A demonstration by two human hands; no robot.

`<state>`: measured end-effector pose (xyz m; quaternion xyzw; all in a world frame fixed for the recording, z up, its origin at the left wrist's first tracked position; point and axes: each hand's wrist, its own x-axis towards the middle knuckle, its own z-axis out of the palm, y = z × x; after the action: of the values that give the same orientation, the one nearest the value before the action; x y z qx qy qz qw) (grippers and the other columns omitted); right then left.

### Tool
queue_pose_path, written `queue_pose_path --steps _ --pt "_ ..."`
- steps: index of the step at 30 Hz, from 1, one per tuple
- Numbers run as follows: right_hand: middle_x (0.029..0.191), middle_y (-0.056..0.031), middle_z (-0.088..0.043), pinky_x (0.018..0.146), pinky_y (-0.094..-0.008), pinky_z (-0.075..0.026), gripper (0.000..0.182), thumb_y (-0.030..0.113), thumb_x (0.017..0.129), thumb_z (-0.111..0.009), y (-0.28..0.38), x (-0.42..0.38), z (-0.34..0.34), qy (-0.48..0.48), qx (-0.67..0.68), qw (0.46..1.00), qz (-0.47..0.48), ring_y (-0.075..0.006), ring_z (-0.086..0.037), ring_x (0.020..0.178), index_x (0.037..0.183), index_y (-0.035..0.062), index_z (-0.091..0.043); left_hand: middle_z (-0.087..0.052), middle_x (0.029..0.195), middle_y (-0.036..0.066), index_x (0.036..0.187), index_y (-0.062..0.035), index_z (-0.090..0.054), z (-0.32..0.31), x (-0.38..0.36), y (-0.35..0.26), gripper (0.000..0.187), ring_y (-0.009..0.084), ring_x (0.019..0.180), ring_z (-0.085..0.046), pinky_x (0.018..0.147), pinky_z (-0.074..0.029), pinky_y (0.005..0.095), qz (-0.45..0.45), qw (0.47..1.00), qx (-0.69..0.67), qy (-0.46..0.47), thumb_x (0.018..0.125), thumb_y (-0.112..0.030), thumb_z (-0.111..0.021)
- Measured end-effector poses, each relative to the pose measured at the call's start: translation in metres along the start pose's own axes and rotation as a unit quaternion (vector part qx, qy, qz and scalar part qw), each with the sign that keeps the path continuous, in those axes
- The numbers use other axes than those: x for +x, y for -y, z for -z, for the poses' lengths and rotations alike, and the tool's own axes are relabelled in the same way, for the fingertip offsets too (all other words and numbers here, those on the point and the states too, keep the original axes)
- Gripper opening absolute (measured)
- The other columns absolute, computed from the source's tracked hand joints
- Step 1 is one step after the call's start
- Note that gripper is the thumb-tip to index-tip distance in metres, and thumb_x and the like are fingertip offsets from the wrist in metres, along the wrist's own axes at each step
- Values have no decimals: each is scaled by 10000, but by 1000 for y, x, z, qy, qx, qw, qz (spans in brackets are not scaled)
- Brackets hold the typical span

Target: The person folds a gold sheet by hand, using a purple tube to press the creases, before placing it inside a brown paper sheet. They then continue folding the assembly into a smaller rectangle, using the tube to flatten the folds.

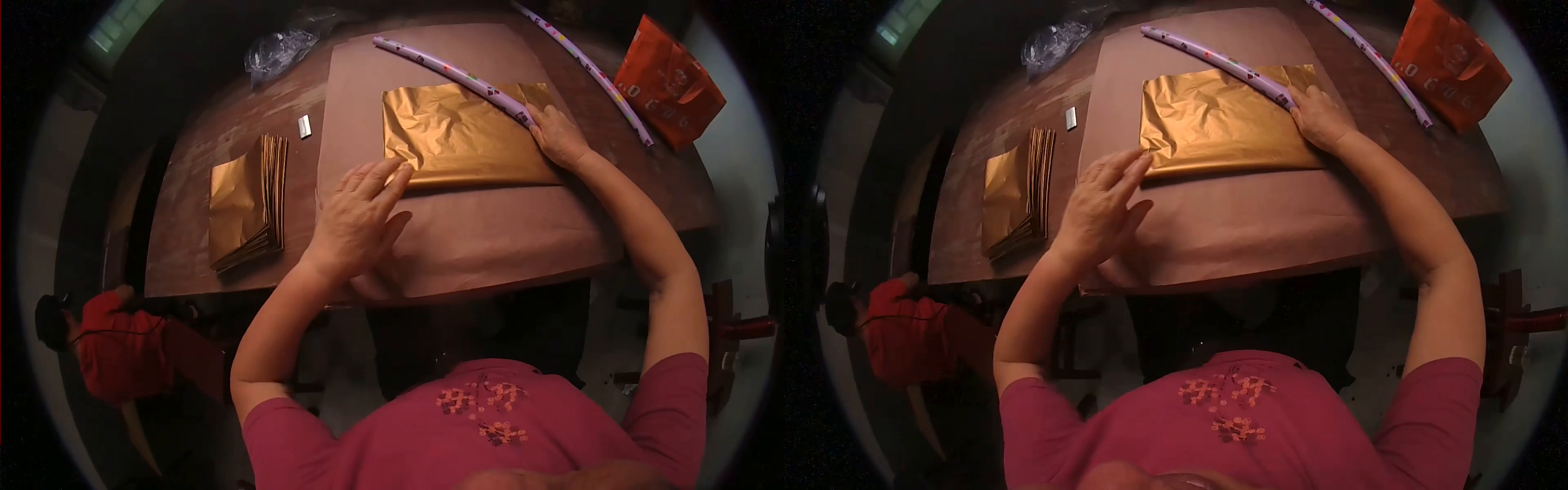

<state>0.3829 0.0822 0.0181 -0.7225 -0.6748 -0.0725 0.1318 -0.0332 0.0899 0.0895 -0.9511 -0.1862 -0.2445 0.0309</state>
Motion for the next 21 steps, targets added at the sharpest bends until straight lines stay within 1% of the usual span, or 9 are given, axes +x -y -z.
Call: queue_pose_path --steps 2,4,5,9,12,14,16,19,21 --pt "1105 -203 -555 926 -475 -465 465 229 972 -538 9 -3 8 6 -3 1000 -18 -396 -556 1062 1416 106 -478 -567 1298 133 1350 -36 -519 -30 5 8 588 331 1183 -552 1081 -379 463 -8 1000 -2 7 865 -322 -691" --pt "1116 -200 -556 937 -475 -466 469 230 968 -546 16 -7 10 -11 -27 999 -13 -393 -554 1071 1415 101 -484 -558 1324 126 1350 -50 -526 -40 5 9 593 310 1228 -538 1087 -376 451 52 992 -1 119 887 -394 -662" --pt "1122 -200 -555 946 -472 -467 471 226 965 -553 18 -8 12 -7 -29 999 -15 -394 -551 1082 1412 93 -488 -561 1330 119 1354 -73 -531 -45 1 8 605 299 1251 -528 1083 -377 446 63 988 2 138 893 -448 -645" --pt "1129 -203 -557 957 -471 -465 471 221 962 -556 31 -6 19 5 -65 998 -14 -394 -550 1097 1409 86 -489 -565 1319 120 1359 -88 -534 -54 -9 10 602 307 1237 -537 1078 -381 446 61 993 -26 96 891 -449 -647" --pt "1164 -207 -568 976 -475 -460 467 222 961 -555 49 -8 20 33 -36 998 -45 -396 -551 1131 1404 86 -494 -557 1347 135 1386 -80 -518 -54 -10 11 644 316 1257 -527 1083 -375 448 69 992 -43 92 889 -471 -643" --pt "1201 -214 -574 991 -480 -454 460 229 962 -551 62 -9 21 46 -15 998 -47 -403 -555 1147 1395 82 -496 -505 1434 179 1448 -80 -471 -52 -9 14 703 346 1328 -471 1107 -346 446 89 986 -87 112 894 -480 -635" --pt "1221 -222 -573 996 -484 -452 459 244 961 -551 84 -9 28 80 -16 995 -60 -410 -553 1163 1386 81 -496 -510 1431 174 1445 -75 -470 -51 -9 15 721 340 1320 -481 1102 -354 448 82 986 -89 113 885 -496 -639" --pt "1164 -230 -598 978 -493 -461 370 272 960 -544 114 -7 27 104 2 994 -43 -421 -578 1133 1269 67 -543 -516 1425 170 1442 -68 -467 -51 -10 15 750 334 1314 -490 1100 -361 450 70 988 -85 113 867 -514 -649" --pt "1147 -231 -609 975 -495 -462 334 274 963 -537 139 -8 21 85 27 995 -52 -424 -588 1115 1220 62 -553 -518 1423 171 1443 -66 -465 -51 -13 17 762 335 1315 -489 1102 -359 449 65 989 -79 110 858 -515 -656"
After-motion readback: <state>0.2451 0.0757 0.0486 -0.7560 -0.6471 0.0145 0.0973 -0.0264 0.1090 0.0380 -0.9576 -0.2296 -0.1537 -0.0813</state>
